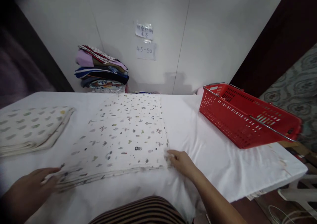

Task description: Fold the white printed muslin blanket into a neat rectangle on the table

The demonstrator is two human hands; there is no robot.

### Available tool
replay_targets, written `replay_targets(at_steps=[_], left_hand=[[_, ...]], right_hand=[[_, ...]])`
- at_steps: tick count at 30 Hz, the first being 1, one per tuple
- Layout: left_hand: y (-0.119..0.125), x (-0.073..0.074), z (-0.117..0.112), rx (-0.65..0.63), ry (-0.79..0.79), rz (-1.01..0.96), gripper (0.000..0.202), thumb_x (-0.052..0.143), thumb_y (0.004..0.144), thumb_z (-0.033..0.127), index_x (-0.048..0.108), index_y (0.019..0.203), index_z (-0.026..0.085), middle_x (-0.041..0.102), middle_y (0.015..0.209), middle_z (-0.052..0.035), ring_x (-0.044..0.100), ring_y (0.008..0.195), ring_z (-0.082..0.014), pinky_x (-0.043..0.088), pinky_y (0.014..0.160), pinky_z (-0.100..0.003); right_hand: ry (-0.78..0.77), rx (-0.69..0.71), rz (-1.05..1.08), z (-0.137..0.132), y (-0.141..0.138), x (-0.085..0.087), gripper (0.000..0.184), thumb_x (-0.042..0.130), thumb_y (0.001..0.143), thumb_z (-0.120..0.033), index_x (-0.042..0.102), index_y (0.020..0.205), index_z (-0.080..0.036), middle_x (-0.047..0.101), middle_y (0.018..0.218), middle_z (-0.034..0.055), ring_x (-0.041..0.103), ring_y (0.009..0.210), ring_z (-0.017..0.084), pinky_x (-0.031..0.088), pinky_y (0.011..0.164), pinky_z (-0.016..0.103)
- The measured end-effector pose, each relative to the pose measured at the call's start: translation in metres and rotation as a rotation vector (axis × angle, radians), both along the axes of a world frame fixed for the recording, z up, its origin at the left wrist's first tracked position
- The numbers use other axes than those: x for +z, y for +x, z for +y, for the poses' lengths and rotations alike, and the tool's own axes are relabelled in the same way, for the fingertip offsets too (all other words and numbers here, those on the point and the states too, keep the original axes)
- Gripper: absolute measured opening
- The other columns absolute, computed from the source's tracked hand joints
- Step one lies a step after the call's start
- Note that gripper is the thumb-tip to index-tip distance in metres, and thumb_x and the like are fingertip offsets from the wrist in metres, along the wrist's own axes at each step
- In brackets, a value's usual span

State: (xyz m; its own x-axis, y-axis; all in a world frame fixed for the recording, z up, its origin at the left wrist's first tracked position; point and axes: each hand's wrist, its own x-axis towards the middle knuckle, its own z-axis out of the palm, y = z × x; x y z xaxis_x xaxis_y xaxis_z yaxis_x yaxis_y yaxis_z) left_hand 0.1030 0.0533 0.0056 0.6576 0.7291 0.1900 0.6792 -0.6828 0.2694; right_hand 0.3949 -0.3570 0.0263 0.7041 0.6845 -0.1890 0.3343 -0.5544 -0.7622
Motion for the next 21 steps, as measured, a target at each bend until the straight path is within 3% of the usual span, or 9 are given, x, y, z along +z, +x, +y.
replay_targets(at_steps=[3,5,8,11,15,21], left_hand=[[0.039,0.028,-0.026,-0.072,0.033,0.078,0.034,0.042,0.073,0.041,0.064,0.089,0.021,0.066,0.097,-0.0059,0.058,0.093,-0.0275,0.046,0.083,-0.041],[0.069,0.042,-0.051,-0.123,-0.050,0.106,0.034,0.041,0.076,0.042,0.062,0.093,0.021,0.065,0.099,-0.0049,0.059,0.087,-0.0236,0.047,0.075,-0.035],[0.115,0.053,-0.093,-0.321,-0.165,0.154,0.030,0.037,0.082,0.036,0.061,0.091,0.021,0.063,0.098,-0.0039,0.058,0.084,-0.0183,0.044,0.071,-0.029],[0.158,0.055,-0.131,-0.534,-0.232,0.157,0.026,0.036,0.084,0.030,0.061,0.086,0.021,0.062,0.094,-0.0023,0.057,0.082,-0.0156,0.041,0.071,-0.027],[0.214,0.049,-0.162,-0.684,-0.273,0.148,0.023,0.039,0.083,0.026,0.061,0.079,0.021,0.062,0.088,-0.0016,0.057,0.081,-0.0151,0.040,0.070,-0.026],[0.295,0.033,-0.185,-0.647,-0.279,0.153,0.020,0.043,0.081,0.029,0.061,0.077,0.020,0.063,0.091,-0.0043,0.058,0.083,-0.0167,0.040,0.069,-0.027]], right_hand=[[0.092,-0.084,0.008,0.016,0.030,0.003,0.032,0.046,0.083,-0.034,0.066,0.100,-0.016,0.057,0.060,-0.0009,0.051,0.049,0.011,0.040,0.051,0.022],[0.121,-0.127,-0.006,0.032,0.053,0.001,0.025,0.047,0.079,-0.030,0.067,0.085,-0.016,0.058,0.063,-0.0007,0.052,0.048,0.010,0.040,0.049,0.020],[0.088,-0.175,-0.033,0.061,0.087,-0.004,0.018,0.049,0.074,-0.023,0.065,0.075,-0.016,0.059,0.062,-0.0014,0.052,0.048,0.009,0.037,0.047,0.019],[0.011,-0.200,-0.101,0.088,0.111,-0.010,0.018,0.049,0.072,-0.019,0.067,0.074,-0.016,0.061,0.060,-0.0010,0.054,0.052,0.010,0.037,0.051,0.019],[-0.016,-0.228,-0.152,0.113,0.130,-0.016,0.019,0.050,0.070,-0.016,0.069,0.072,-0.015,0.066,0.067,0.0020,0.057,0.065,0.012,0.037,0.058,0.019],[-0.042,-0.221,-0.144,0.127,0.145,-0.023,0.019,0.050,0.067,-0.014,0.070,0.067,-0.013,0.065,0.063,0.0031,0.055,0.062,0.012,0.035,0.055,0.020]])
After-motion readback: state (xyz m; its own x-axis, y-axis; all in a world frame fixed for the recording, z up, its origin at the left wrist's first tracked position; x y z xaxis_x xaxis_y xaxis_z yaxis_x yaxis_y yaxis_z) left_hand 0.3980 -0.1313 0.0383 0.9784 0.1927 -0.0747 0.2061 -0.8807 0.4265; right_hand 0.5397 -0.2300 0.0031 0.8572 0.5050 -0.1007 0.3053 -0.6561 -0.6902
